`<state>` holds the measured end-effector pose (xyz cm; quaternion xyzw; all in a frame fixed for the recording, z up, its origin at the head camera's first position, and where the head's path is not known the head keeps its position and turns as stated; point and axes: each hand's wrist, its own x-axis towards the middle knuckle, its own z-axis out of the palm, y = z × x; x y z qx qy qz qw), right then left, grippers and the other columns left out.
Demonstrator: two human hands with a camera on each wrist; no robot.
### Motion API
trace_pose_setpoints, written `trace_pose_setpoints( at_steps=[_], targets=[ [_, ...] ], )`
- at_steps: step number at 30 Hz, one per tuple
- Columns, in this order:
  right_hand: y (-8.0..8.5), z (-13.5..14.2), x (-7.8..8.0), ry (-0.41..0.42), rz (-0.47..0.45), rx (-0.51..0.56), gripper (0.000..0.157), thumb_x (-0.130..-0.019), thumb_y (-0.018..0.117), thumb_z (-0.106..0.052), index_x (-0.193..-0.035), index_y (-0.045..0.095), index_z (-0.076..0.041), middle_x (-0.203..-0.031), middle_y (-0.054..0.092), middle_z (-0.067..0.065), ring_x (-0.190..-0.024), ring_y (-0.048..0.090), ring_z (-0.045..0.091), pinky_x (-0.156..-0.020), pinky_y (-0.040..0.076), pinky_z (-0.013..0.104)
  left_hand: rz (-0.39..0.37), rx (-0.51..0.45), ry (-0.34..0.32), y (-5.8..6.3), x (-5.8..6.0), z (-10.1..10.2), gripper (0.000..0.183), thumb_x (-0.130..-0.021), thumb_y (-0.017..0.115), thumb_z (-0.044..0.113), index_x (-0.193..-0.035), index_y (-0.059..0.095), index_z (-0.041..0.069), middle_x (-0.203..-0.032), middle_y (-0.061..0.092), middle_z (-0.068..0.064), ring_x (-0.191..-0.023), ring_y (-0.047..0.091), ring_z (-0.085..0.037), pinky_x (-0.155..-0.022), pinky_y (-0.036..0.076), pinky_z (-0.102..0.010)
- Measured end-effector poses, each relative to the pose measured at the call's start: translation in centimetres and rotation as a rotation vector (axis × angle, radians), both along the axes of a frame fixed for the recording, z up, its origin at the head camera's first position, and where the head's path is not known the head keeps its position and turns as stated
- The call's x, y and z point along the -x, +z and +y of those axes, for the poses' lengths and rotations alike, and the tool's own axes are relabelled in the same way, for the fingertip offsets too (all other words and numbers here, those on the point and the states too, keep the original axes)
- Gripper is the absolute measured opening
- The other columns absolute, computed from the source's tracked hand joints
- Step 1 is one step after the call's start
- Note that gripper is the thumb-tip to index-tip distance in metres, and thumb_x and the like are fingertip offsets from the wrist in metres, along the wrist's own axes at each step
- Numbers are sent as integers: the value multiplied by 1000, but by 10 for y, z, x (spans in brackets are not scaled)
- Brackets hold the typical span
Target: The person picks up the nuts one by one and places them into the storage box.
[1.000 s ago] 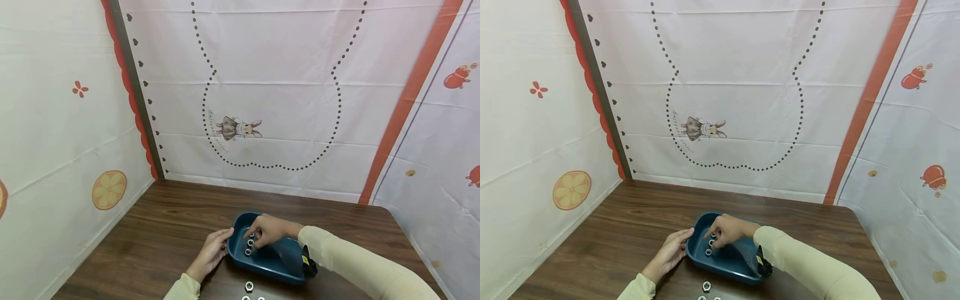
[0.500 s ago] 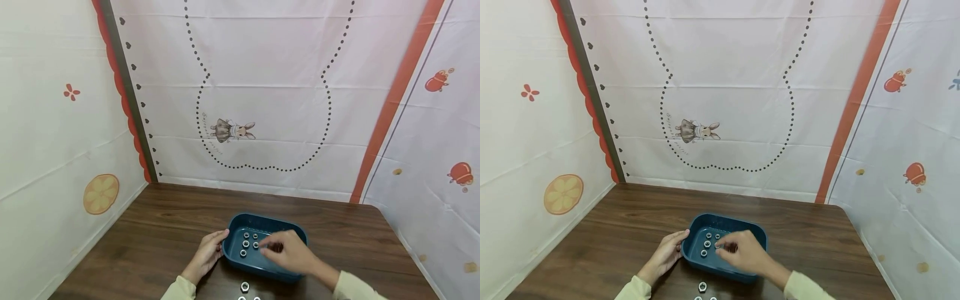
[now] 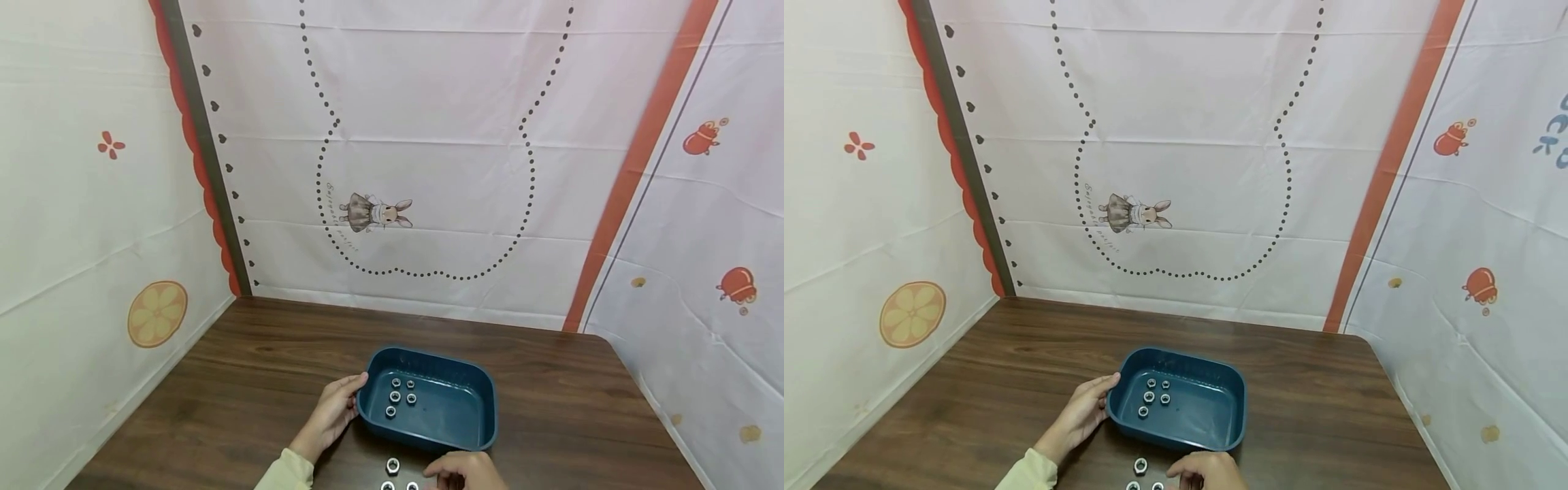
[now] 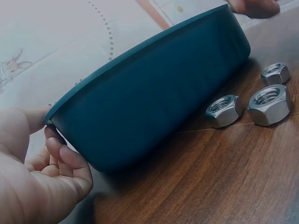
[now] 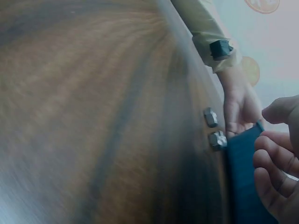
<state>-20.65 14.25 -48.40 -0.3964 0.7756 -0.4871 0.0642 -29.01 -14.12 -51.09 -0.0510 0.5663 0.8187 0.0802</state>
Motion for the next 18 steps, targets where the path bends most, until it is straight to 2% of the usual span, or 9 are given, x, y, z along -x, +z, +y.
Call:
trace_pose_setpoints(
  at_steps=[3,8,15,18],
  targets=[
    [-5,-2,0,-12,-40,-52,20,-85,70,-14,-99,71,0,-74,64,-9,-65,52,-7,-54,49,20,1,-5,-3,0,0,0,39,-91,66,27,-110,58,-6,-76,57,3,-61,47,-4,-59,45,-19],
    [-8,-9,2,-82,-107,-188,24,-82,72,-19,-101,71,-3,-73,62,-17,-63,52,-6,-57,47,19,-2,-6,3,-1,0,-1,36,-91,66,26,-108,58,-4,-76,57,4,-60,48,-4,-58,45,-19],
    [-12,-15,5,-140,-168,-302,24,-79,75,-21,-100,72,-9,-68,58,-19,-58,49,-4,-55,43,19,6,-11,-6,-2,0,0,35,-92,65,26,-108,57,-4,-77,58,3,-62,50,-4,-59,46,-20],
    [-15,-16,6,-148,-168,-339,23,-79,75,-23,-99,72,-11,-68,57,-19,-58,49,-4,-55,43,20,3,-13,-10,-1,0,0,36,-92,65,26,-107,57,-5,-77,57,3,-62,50,-4,-59,46,-20]
  ],
)
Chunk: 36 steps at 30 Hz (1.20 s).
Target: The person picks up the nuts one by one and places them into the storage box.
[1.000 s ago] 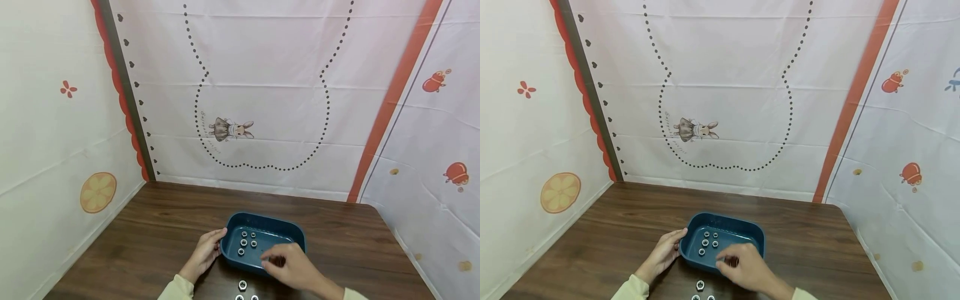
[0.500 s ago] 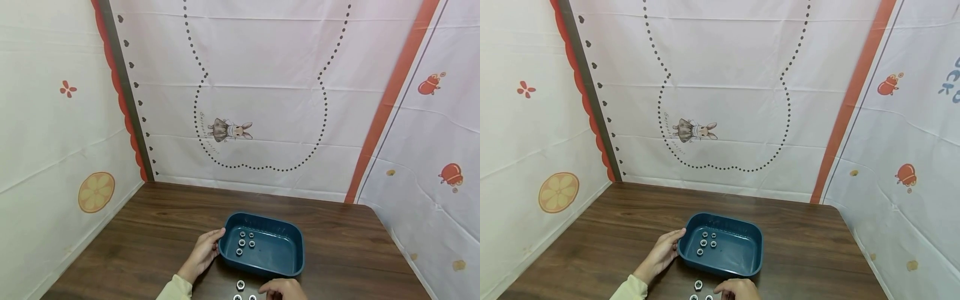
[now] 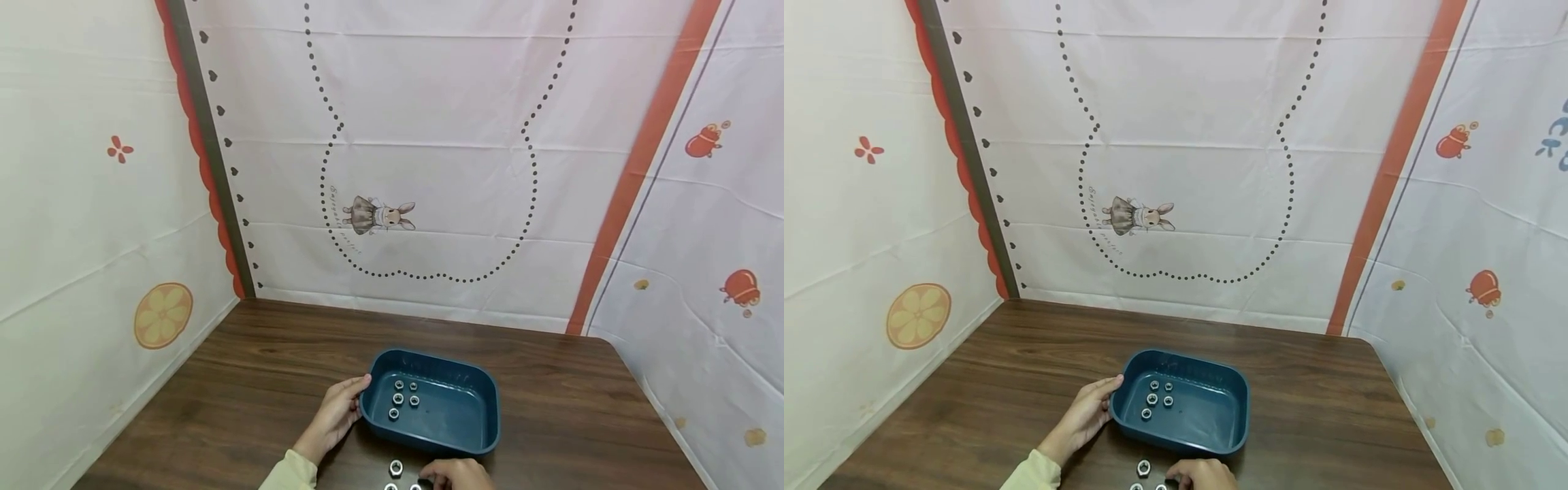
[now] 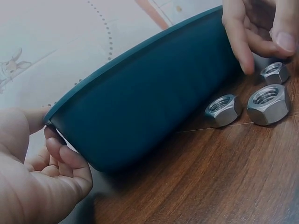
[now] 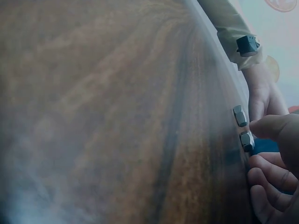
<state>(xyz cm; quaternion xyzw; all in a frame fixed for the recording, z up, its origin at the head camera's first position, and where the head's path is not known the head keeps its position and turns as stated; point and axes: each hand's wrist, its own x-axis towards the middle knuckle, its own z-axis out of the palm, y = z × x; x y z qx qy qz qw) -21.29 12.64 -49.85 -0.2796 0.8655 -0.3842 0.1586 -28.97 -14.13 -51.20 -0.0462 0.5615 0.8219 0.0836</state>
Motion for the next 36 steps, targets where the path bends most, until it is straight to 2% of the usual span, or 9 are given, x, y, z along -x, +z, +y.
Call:
trace_pose_setpoints(
  at_steps=[12,18,22,36],
  targets=[
    [-7,-3,0,-39,31,-22,14,-76,76,-23,-89,74,-18,-64,53,-19,-55,46,-4,-53,41,19,-9,14,15,-1,1,2,44,-90,67,28,-113,56,-8,-76,56,4,-60,47,-4,-58,44,-19],
    [-8,-4,-2,-38,72,-12,11,-74,76,-20,-85,74,-19,-63,52,-20,-55,45,-5,-51,40,19,-10,11,14,-4,3,2,42,-91,66,27,-112,56,-8,-75,56,5,-59,47,-3,-57,44,-18],
    [-7,-3,-2,-30,58,-18,10,-75,76,-20,-85,74,-18,-65,52,-19,-56,45,-5,-52,40,19,-6,11,12,-4,3,2,43,-91,66,28,-113,56,-8,-75,57,5,-59,47,-3,-57,44,-18],
    [-8,1,-7,-11,145,104,13,-76,75,-15,-88,75,-12,-68,54,-21,-59,48,-8,-52,44,18,-5,3,21,-1,3,0,44,-91,66,27,-114,55,-9,-77,59,2,-62,50,-5,-59,45,-19]
  ],
)
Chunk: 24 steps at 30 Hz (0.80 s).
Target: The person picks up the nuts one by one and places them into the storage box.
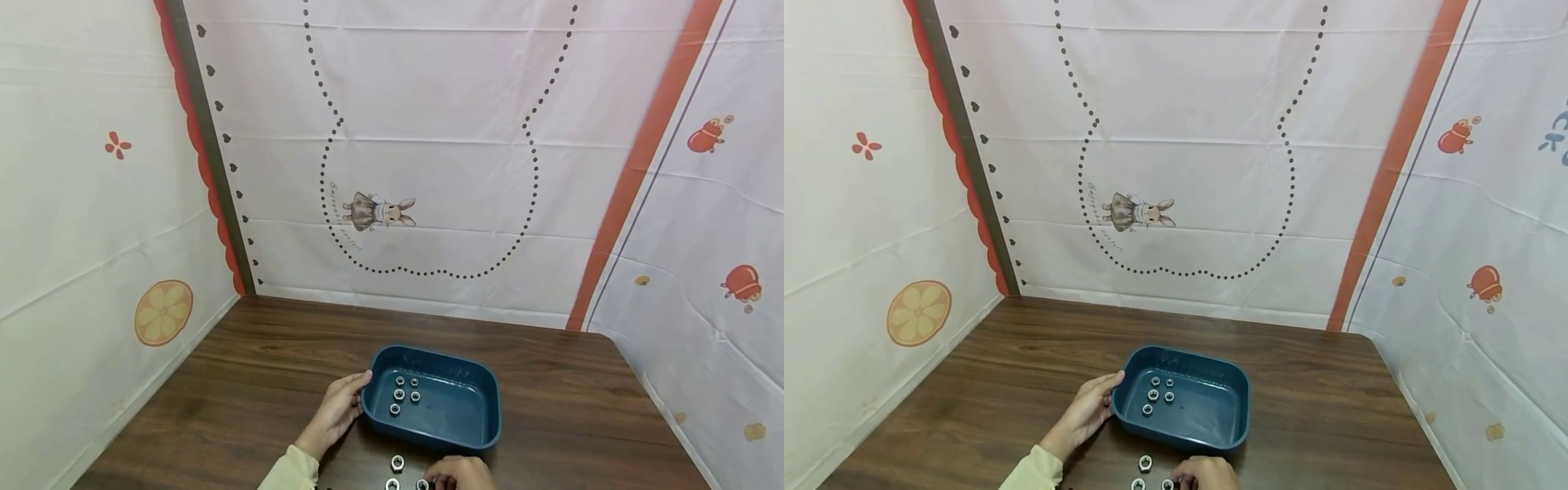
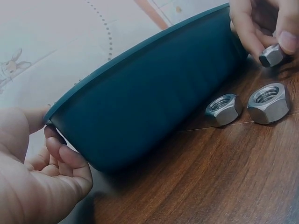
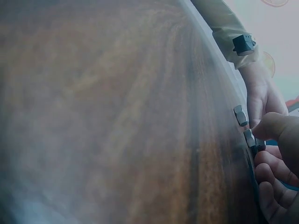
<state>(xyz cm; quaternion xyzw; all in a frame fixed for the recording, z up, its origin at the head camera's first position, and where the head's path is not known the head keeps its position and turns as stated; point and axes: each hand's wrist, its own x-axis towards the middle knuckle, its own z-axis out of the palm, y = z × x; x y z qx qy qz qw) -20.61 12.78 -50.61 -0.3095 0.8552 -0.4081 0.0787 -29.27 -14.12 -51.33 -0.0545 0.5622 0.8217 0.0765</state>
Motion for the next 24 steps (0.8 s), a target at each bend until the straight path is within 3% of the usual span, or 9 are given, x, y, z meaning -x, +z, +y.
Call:
trace_pose_setpoints(
  at_steps=[12,18,21,24],
  targets=[
    [12,10,-7,14,49,117,14,-79,76,-17,-91,74,-10,-71,58,-18,-61,51,-7,-51,47,19,9,-16,3,-2,1,0,36,-90,67,26,-107,59,-5,-75,59,3,-59,50,-4,-58,46,-19],
    [33,13,-13,-35,16,177,12,-83,75,-24,-89,74,-14,-69,58,-15,-56,51,-4,-47,47,21,0,-12,2,-3,1,-1,36,-91,67,27,-107,59,-4,-76,59,3,-60,50,-4,-59,46,-19],
    [45,19,-9,7,39,191,7,-85,73,-20,-91,73,-18,-70,58,-13,-58,51,-3,-48,47,21,9,-15,-2,-3,1,-1,35,-91,66,26,-107,58,-4,-76,59,4,-60,49,-4,-58,45,-19],
    [52,26,2,88,150,219,10,-85,73,-15,-95,72,-19,-72,59,-11,-60,52,-2,-49,48,21,12,-21,-8,-3,2,-1,35,-92,65,27,-107,59,-4,-75,58,4,-59,49,-3,-58,45,-19]
  ],
)
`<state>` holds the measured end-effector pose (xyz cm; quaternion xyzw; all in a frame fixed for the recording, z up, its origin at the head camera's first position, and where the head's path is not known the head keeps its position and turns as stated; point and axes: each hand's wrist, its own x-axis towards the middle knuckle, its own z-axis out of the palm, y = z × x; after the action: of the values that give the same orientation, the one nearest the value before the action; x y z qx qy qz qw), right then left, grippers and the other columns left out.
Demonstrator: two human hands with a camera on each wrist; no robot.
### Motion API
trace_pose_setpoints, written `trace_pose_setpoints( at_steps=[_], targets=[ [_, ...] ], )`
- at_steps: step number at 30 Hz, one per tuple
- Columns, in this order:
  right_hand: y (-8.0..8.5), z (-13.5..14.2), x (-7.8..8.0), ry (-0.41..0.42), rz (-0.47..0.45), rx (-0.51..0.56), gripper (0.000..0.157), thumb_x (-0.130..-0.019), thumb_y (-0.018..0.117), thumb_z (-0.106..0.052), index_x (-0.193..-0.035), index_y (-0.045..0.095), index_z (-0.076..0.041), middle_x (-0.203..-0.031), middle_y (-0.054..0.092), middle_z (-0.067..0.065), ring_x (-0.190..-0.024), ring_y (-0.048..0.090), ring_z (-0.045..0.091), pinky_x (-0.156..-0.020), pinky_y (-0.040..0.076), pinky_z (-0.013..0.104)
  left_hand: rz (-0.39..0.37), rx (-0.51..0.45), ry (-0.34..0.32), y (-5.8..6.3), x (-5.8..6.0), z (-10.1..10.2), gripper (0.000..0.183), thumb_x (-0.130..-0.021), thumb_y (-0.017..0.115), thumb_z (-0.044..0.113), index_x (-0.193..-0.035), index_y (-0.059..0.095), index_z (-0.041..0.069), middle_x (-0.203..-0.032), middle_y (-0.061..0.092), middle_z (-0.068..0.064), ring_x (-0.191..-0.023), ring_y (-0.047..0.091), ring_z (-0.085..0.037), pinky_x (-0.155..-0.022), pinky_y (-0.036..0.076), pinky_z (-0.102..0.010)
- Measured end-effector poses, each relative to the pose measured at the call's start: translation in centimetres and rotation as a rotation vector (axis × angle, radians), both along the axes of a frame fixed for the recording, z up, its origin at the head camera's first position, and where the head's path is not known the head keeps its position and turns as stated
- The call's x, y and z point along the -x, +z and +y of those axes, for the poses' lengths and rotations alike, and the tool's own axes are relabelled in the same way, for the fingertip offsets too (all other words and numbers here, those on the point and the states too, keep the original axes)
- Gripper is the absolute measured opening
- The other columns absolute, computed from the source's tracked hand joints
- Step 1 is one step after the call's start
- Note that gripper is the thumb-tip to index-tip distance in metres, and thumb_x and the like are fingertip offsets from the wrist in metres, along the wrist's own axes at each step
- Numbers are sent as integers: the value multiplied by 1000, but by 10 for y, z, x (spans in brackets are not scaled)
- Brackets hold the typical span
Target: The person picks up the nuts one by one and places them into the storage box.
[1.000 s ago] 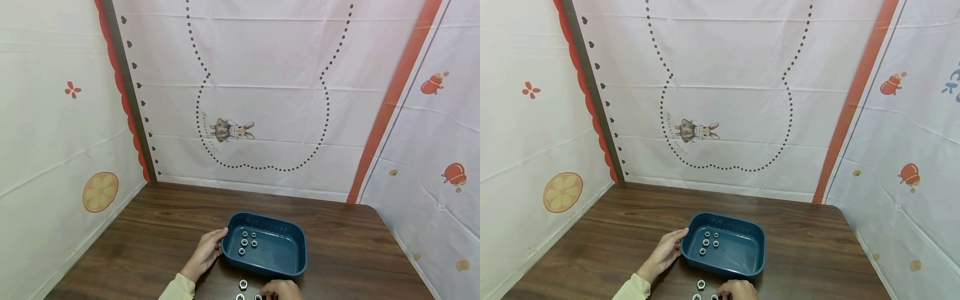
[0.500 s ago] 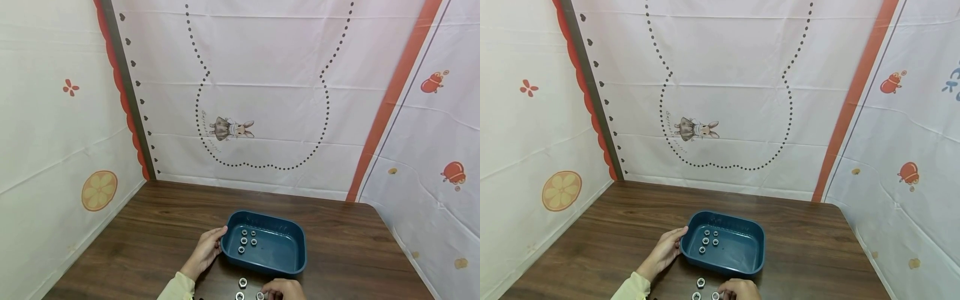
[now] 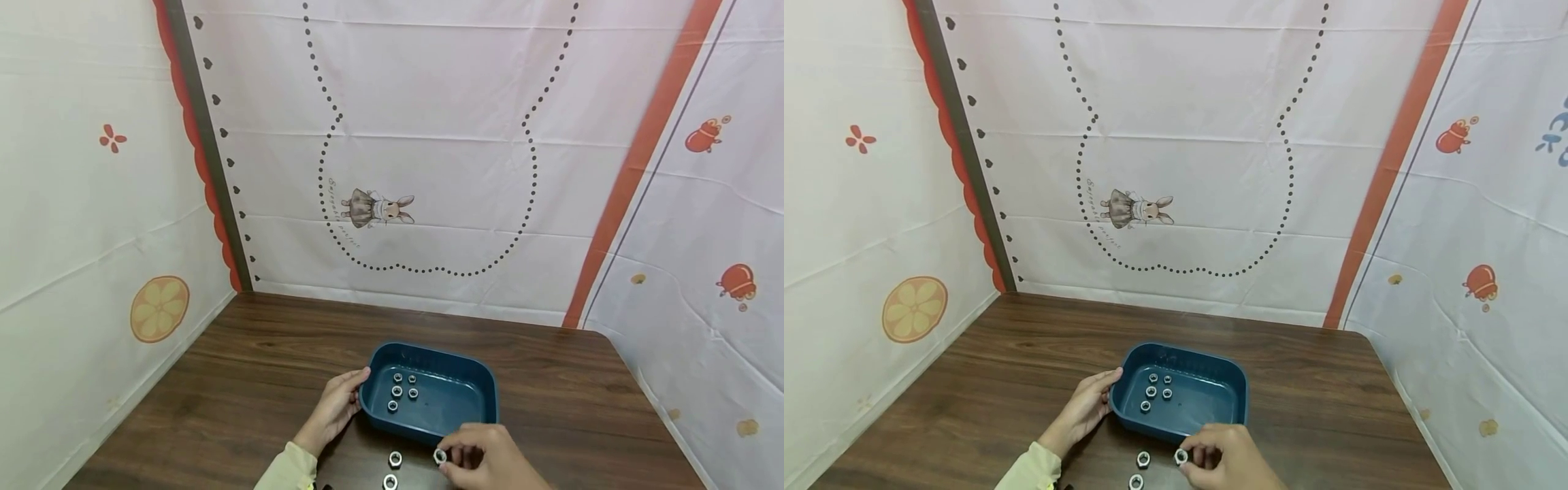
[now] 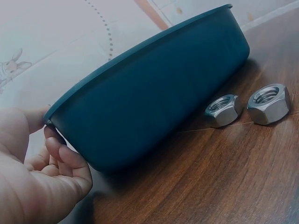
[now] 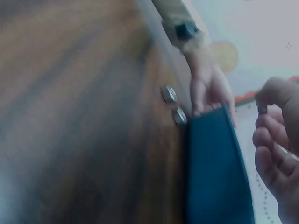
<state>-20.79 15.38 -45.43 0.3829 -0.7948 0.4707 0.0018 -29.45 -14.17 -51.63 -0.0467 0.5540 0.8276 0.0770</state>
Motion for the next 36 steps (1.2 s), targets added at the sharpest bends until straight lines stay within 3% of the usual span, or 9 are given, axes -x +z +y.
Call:
trace_pose_setpoints(
  at_steps=[3,5,17,26,36],
  targets=[
    [4,6,16,57,118,36,15,-84,73,-9,-97,71,-17,-73,60,-9,-59,52,-2,-47,47,20,-1,3,5,0,1,0,36,-91,66,27,-107,58,-4,-76,58,4,-59,49,-3,-58,45,-19],
    [8,8,26,79,150,50,17,-83,74,-8,-97,71,-16,-72,60,-8,-58,51,-2,-45,46,20,-9,6,9,1,1,0,38,-91,66,27,-109,58,-5,-76,59,3,-60,49,-4,-59,45,-19],
    [29,16,84,217,73,8,15,-87,70,-10,-101,71,-13,-73,61,-5,-57,53,5,-47,48,26,-11,6,18,3,0,-1,38,-90,67,27,-108,58,-5,-76,60,3,-61,51,-4,-60,47,-20],
    [42,7,130,250,60,-92,15,-88,69,-16,-103,72,-13,-67,61,-5,-50,46,6,-43,42,23,-14,4,15,3,-1,-3,40,-90,67,27,-110,57,-6,-77,60,2,-62,51,-5,-61,47,-21],
    [41,-14,159,253,19,-205,16,-86,71,-22,-101,73,-15,-63,60,-5,-51,48,6,-46,41,21,11,2,-18,1,-2,-2,39,-91,66,28,-109,57,-6,-79,58,2,-63,50,-5,-62,48,-21]
  ],
)
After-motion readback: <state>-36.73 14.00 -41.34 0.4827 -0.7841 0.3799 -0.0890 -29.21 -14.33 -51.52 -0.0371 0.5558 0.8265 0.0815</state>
